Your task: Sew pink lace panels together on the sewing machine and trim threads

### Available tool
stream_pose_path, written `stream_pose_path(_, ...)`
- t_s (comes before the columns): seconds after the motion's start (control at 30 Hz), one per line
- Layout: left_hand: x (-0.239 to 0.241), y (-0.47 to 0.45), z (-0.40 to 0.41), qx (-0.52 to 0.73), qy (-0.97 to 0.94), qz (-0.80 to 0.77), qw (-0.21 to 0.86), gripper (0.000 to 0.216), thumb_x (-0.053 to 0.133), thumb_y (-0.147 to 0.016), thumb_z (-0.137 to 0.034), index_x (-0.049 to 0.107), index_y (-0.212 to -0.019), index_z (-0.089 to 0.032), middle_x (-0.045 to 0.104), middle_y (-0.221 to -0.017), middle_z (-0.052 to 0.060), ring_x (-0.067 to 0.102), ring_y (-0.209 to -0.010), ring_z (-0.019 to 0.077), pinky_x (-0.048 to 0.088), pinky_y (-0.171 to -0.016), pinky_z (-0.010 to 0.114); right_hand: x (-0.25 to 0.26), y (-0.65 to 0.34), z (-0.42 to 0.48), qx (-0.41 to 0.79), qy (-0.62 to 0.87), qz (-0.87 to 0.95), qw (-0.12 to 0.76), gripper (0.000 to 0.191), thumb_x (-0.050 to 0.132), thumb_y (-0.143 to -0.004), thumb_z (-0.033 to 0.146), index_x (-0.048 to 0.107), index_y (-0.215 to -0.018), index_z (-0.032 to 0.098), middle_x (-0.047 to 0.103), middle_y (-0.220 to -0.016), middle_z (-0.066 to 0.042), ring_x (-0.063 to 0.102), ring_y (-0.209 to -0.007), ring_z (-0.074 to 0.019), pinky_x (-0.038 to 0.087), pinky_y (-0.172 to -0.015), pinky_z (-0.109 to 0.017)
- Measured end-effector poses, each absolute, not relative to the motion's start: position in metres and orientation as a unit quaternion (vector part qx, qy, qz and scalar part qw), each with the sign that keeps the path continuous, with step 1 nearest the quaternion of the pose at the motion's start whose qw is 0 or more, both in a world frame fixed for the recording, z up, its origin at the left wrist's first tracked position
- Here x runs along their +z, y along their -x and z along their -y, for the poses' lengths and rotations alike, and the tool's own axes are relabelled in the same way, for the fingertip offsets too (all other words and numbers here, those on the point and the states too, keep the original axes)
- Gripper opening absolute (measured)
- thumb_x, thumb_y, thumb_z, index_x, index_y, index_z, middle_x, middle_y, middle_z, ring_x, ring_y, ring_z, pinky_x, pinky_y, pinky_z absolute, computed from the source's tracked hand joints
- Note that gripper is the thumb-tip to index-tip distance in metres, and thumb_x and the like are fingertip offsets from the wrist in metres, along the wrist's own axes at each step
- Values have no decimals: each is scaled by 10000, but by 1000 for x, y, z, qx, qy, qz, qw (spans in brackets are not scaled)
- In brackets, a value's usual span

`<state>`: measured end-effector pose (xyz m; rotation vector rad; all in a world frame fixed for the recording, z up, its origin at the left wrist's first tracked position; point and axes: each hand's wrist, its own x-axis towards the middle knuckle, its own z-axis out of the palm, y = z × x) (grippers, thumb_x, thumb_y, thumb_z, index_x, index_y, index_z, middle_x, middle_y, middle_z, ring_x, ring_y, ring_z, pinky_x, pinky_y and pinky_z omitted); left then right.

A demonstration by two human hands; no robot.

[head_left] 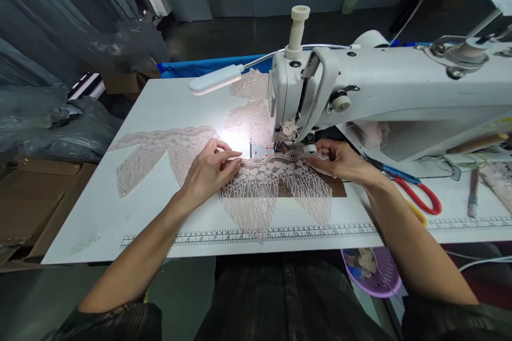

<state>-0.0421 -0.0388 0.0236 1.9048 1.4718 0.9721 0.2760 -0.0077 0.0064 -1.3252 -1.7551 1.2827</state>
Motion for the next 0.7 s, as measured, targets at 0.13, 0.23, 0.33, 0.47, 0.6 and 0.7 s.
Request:
stream_pose_path(0.13,25,25,50,331,-614,-490,524,501,625,-842,-617,745,-954,-143,668,-865,102,594,-637,146,497,-570,266,12,-237,24,672,446,504,309,383,823,-688,451,582,-809,180,533,-621,56,420,-485,-60,302,-414,-212)
stream_pose_path(0.23,22,17,54,296,-504,-443,680,727,542,-808,-758,681,-1077,-96,676,-845,129,672,-714,212,559,-633,328,20,-200,35,762,393,397,327,331,816,-715,389,599,-845,175,597,-697,27,538,-579,-84,451,-511,-219)
stream_pose_path(0.33,19,17,53,299,-485,-438,695,713,562,-790,-762,670,-1085,-122,681,-871,124,675,-779,221,537,-618,292,26,-180,35,806,311,369,342,282,737,-799,339,620,-1005,186,677,-895,-28,647,-809,-131,549,-768,-289)
stream_pose_path(0.47,17,22,51,282,-550,-484,620,516,727,-789,-543,667,-1128,-159,678,-813,65,622,-674,156,458,-544,226,20,-194,28,705,377,509,319,255,654,-865,324,618,-1071,178,689,-965,-61,666,-884,-164,542,-849,-351)
stream_pose_path(0.6,19,25,52,275,-583,-536,545,508,776,-766,-380,644,-1194,-140,666,-727,27,581,-564,125,440,-484,208,11,-222,49,468,474,687,290,195,558,-929,309,655,-1011,161,679,-859,-50,629,-741,-148,522,-714,-319)
stream_pose_path(0.7,21,28,51,270,-582,-548,536,508,788,-755,-334,645,-1202,-138,634,-611,-9,595,-485,126,453,-432,198,11,-226,78,365,391,802,266,185,531,-943,267,659,-1024,161,677,-909,-71,620,-775,-164,518,-692,-318)
